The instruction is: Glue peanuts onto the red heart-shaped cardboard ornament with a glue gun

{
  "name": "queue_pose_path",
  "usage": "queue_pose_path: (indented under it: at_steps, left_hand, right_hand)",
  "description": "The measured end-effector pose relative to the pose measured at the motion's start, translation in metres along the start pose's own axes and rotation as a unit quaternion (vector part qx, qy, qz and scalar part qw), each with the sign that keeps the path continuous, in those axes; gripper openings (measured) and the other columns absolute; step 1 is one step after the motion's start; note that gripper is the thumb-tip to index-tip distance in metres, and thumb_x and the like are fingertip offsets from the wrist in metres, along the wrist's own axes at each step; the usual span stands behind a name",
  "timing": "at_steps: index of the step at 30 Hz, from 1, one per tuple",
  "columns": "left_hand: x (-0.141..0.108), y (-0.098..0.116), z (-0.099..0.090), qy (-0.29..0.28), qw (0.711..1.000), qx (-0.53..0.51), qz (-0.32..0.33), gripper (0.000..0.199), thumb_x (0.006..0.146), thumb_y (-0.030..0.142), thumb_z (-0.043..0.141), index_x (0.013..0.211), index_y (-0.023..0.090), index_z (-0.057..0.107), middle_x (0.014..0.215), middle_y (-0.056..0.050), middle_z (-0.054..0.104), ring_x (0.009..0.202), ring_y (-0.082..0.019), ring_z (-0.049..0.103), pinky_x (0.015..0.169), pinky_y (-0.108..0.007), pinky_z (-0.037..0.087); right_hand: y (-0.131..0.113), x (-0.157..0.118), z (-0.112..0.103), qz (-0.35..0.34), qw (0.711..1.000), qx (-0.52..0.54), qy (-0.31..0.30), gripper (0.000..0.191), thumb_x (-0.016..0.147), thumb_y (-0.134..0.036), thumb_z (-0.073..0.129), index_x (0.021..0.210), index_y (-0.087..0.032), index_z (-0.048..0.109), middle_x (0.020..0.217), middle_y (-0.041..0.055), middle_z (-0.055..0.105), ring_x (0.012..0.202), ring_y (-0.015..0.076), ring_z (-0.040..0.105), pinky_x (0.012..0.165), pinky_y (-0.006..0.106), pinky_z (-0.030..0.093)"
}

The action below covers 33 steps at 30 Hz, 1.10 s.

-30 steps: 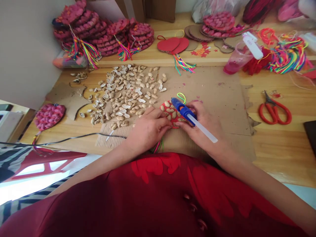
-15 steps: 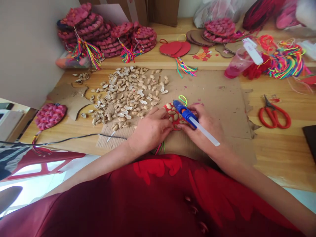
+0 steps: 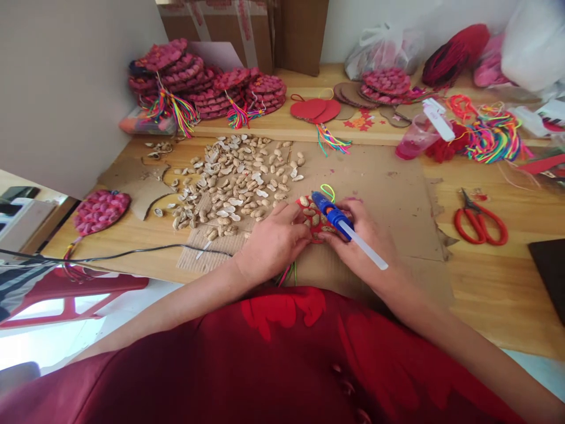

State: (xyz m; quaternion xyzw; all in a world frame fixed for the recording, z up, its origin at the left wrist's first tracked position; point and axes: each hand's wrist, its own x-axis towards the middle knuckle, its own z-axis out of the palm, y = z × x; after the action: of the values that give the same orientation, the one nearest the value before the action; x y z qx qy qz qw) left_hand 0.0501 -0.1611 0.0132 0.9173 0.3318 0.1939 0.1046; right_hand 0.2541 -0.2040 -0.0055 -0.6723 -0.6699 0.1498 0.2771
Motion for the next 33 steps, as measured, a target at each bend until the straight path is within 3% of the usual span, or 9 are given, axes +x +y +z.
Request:
queue_pose_path:
  at_steps: [10, 18, 20, 24, 30, 33]
  left_hand:
    - [-0.001, 0.0, 0.0, -0.02, 1.0, 0.013, -0.011, 0.023, 0.097, 0.029, 0.06, 0.082, 0.019, 0.074, 0.098, -0.009, 0.063, 0.098, -0.022, 0.057, 0.082, -0.036, 0.054]
    - [0.0, 0.001, -0.001, -0.016, 0.999, 0.031, -0.006, 0.021, 0.096, 0.027, 0.06, 0.083, 0.02, 0.074, 0.094, -0.007, 0.062, 0.095, -0.022, 0.057, 0.079, -0.033, 0.053]
    - [0.0, 0.0, 0.0, -0.01, 0.999, 0.031, -0.003, 0.021, 0.096, 0.026, 0.061, 0.08, 0.019, 0.073, 0.093, -0.007, 0.062, 0.094, -0.022, 0.057, 0.078, -0.033, 0.052]
    - [0.001, -0.001, 0.001, 0.004, 1.0, 0.026, 0.004, 0.018, 0.094, 0.025, 0.063, 0.08, 0.019, 0.073, 0.092, -0.007, 0.062, 0.092, -0.022, 0.057, 0.077, -0.033, 0.051]
    - [0.0, -0.001, 0.001, 0.0, 1.0, 0.019, -0.007, 0.016, 0.092, 0.023, 0.065, 0.079, 0.019, 0.073, 0.091, -0.006, 0.061, 0.089, -0.02, 0.057, 0.073, -0.031, 0.049]
    - [0.0, -0.001, 0.001, 0.003, 1.0, 0.024, 0.0, 0.016, 0.092, 0.023, 0.065, 0.079, 0.019, 0.073, 0.09, -0.006, 0.061, 0.089, -0.02, 0.057, 0.074, -0.031, 0.05]
  right_hand:
    - [0.005, -0.003, 0.004, -0.006, 0.999, 0.026, 0.017, 0.05, 0.079, -0.044, 0.076, 0.122, -0.027, 0.057, 0.117, 0.0099, 0.073, 0.082, 0.029, 0.073, 0.06, 0.035, 0.051]
    - [0.004, -0.002, -0.002, 0.035, 0.989, 0.116, 0.087, 0.044, 0.081, -0.046, 0.073, 0.115, -0.021, 0.062, 0.109, 0.0121, 0.073, 0.098, 0.0315, 0.07, 0.085, 0.048, 0.055]
    - [0.003, -0.002, -0.005, 0.054, 0.98, 0.165, 0.094, 0.035, 0.083, -0.047, 0.07, 0.104, -0.019, 0.065, 0.092, 0.0085, 0.073, 0.085, 0.0274, 0.07, 0.079, 0.045, 0.056]
    - [0.002, -0.002, -0.006, 0.08, 0.946, 0.307, 0.06, 0.028, 0.089, -0.048, 0.066, 0.092, -0.021, 0.063, 0.062, -0.0032, 0.06, 0.05, 0.0148, 0.058, 0.051, 0.03, 0.05]
    - [-0.001, 0.001, -0.003, 0.099, 0.924, 0.365, 0.06, 0.031, 0.087, -0.05, 0.067, 0.096, -0.021, 0.062, 0.069, -0.0012, 0.065, 0.056, 0.0145, 0.064, 0.044, 0.025, 0.05]
    - [-0.002, 0.001, -0.002, 0.104, 0.916, 0.384, 0.056, 0.032, 0.087, -0.051, 0.068, 0.098, -0.021, 0.063, 0.062, -0.0038, 0.059, 0.058, 0.016, 0.066, 0.045, 0.026, 0.052]
